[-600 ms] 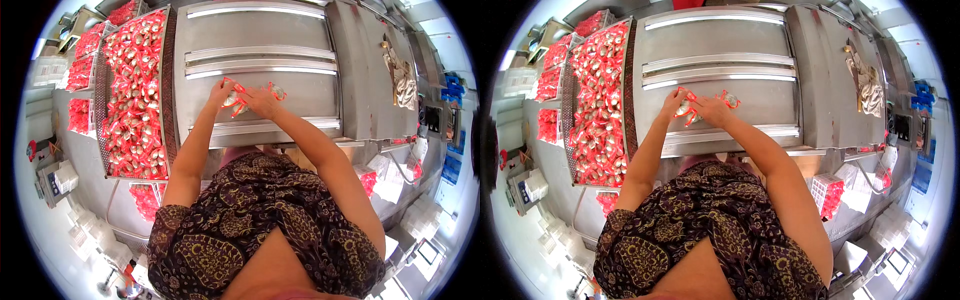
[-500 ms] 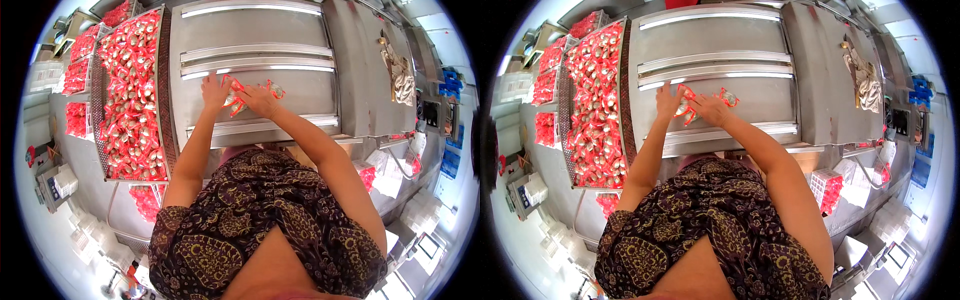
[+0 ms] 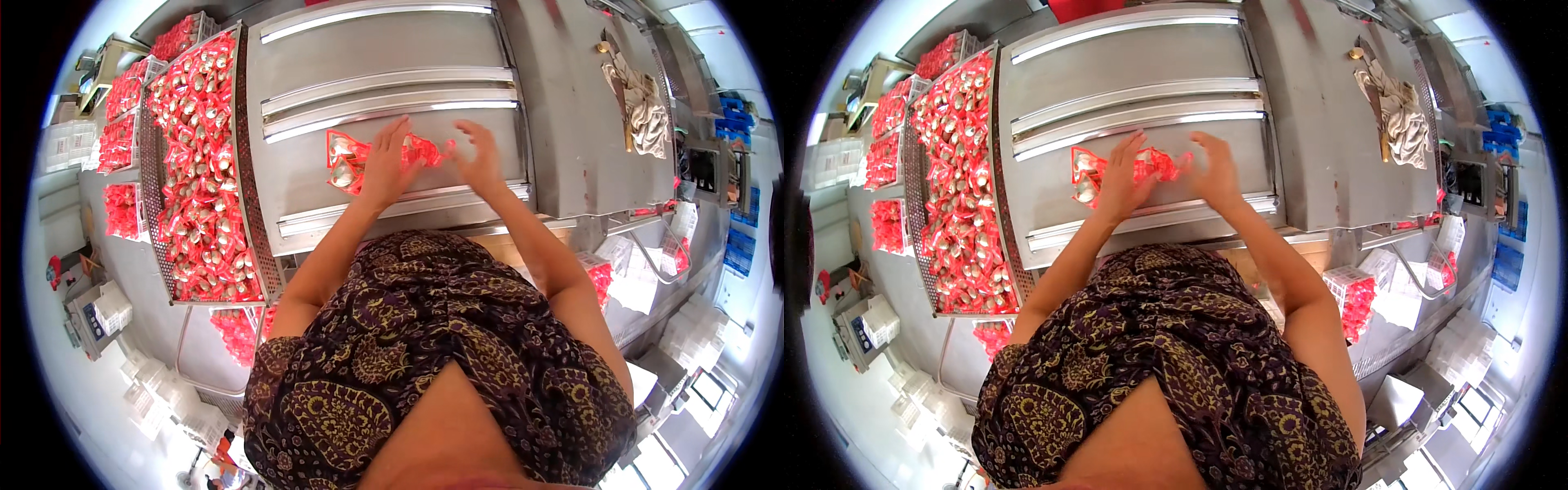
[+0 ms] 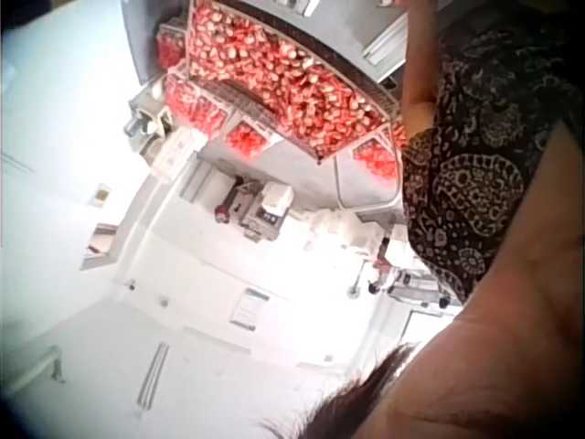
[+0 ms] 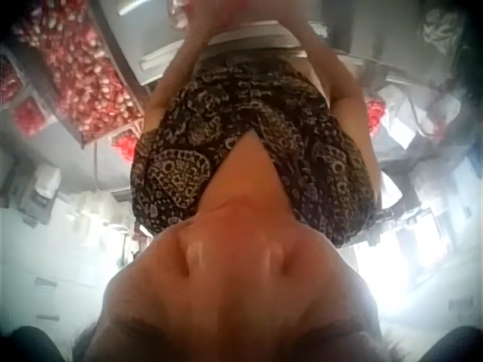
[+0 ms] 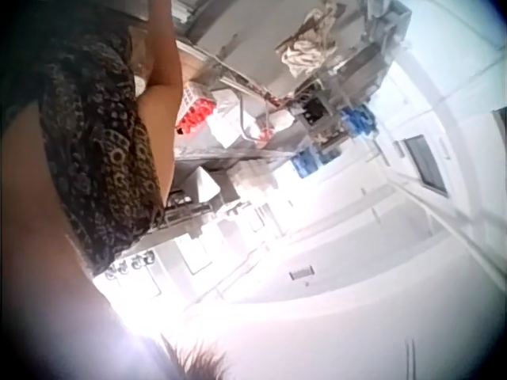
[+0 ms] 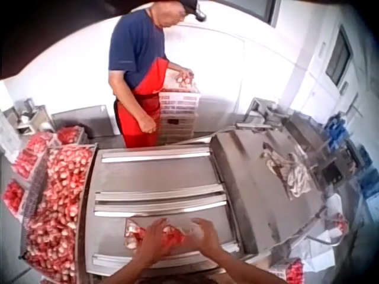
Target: The person places vacuum-sealed bags onto a metal tray, slides the tray into a processing machine, and then transfers the bags from a tray into a white plastic crate by hand.
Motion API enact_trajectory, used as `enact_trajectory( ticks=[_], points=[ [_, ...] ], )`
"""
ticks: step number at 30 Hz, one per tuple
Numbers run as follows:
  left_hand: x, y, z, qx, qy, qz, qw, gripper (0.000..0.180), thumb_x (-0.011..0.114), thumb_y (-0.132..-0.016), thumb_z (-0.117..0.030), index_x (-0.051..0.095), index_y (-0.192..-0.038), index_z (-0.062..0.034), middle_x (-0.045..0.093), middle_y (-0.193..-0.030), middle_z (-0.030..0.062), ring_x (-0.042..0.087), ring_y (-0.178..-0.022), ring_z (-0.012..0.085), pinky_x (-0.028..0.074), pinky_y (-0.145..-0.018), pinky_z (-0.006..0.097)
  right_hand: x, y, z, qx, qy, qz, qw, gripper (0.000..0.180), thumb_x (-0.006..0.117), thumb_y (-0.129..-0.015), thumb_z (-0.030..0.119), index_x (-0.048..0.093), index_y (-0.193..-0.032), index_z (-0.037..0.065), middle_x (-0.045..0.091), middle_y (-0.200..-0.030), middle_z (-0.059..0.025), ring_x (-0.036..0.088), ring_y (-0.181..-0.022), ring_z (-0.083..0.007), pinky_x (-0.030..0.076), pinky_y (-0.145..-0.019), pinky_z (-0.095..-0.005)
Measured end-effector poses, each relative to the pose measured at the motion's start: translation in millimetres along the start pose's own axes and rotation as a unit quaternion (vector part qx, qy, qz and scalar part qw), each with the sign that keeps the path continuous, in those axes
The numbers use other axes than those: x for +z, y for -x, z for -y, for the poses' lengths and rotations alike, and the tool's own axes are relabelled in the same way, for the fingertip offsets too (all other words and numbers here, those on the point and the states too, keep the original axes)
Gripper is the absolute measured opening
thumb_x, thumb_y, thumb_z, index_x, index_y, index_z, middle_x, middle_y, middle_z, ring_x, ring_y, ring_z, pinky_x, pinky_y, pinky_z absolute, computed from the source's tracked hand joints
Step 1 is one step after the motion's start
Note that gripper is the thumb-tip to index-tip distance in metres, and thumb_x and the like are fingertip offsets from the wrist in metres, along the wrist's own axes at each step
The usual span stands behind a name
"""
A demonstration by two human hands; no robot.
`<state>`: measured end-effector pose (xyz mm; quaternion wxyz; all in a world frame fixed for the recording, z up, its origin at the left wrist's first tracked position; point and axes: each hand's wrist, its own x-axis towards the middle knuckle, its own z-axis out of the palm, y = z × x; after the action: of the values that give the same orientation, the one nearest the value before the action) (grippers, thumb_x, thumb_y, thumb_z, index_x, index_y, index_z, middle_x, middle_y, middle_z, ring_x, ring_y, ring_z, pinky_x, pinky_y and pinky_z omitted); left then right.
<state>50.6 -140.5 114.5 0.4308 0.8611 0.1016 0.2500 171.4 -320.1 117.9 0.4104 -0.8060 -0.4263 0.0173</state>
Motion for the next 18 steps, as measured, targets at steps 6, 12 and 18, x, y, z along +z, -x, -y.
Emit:
enact_trajectory(
  ticks=[6, 12, 18],
  points=[
    [4.3, -18.1, -3.5, -0.100, -0.248, 0.266, 0.926, 0.041, 0.066, -0.086, -0.039, 0.065, -0.117, -0.0120, 0.061, -0.118, 0.0122, 0.052, -0.113, 0.0341, 0.042, -0.096, 0.046, -6.4, 15.5, -65.3, 0.477, -0.317, 0.086, 0.815, 0.036, 0.062, -0.091, 0.034, 0.066, -0.102, 0.001, 0.069, -0.082, -0.0079, 0.062, -0.068, -0.0182, 0.053, -0.064, -0.0337],
    [15.8, -29.1, -16.3, -0.279, -0.261, 0.342, 0.858, 0.040, 0.060, -0.090, -0.047, 0.069, -0.105, -0.0103, 0.064, -0.101, 0.0152, 0.059, -0.099, 0.0345, 0.047, -0.085, 0.047, 35.8, -10.4, -98.8, 0.614, -0.410, 0.295, 0.607, 0.038, 0.057, -0.095, 0.040, 0.067, -0.102, 0.004, 0.070, -0.085, -0.0082, 0.057, -0.061, -0.0121, 0.047, -0.053, -0.0261],
    [45.1, -20.3, -5.7, -0.202, -0.035, 0.035, 0.978, 0.043, 0.056, -0.094, -0.043, 0.068, -0.092, -0.0020, 0.068, -0.086, 0.0140, 0.066, -0.073, 0.0275, 0.051, -0.067, 0.040, 35.2, -5.3, -103.9, 0.592, -0.483, 0.292, 0.574, 0.021, 0.068, -0.085, 0.025, 0.064, -0.079, 0.005, 0.062, -0.069, -0.0068, 0.052, -0.050, -0.0131, 0.032, -0.038, -0.0251]
  ],
)
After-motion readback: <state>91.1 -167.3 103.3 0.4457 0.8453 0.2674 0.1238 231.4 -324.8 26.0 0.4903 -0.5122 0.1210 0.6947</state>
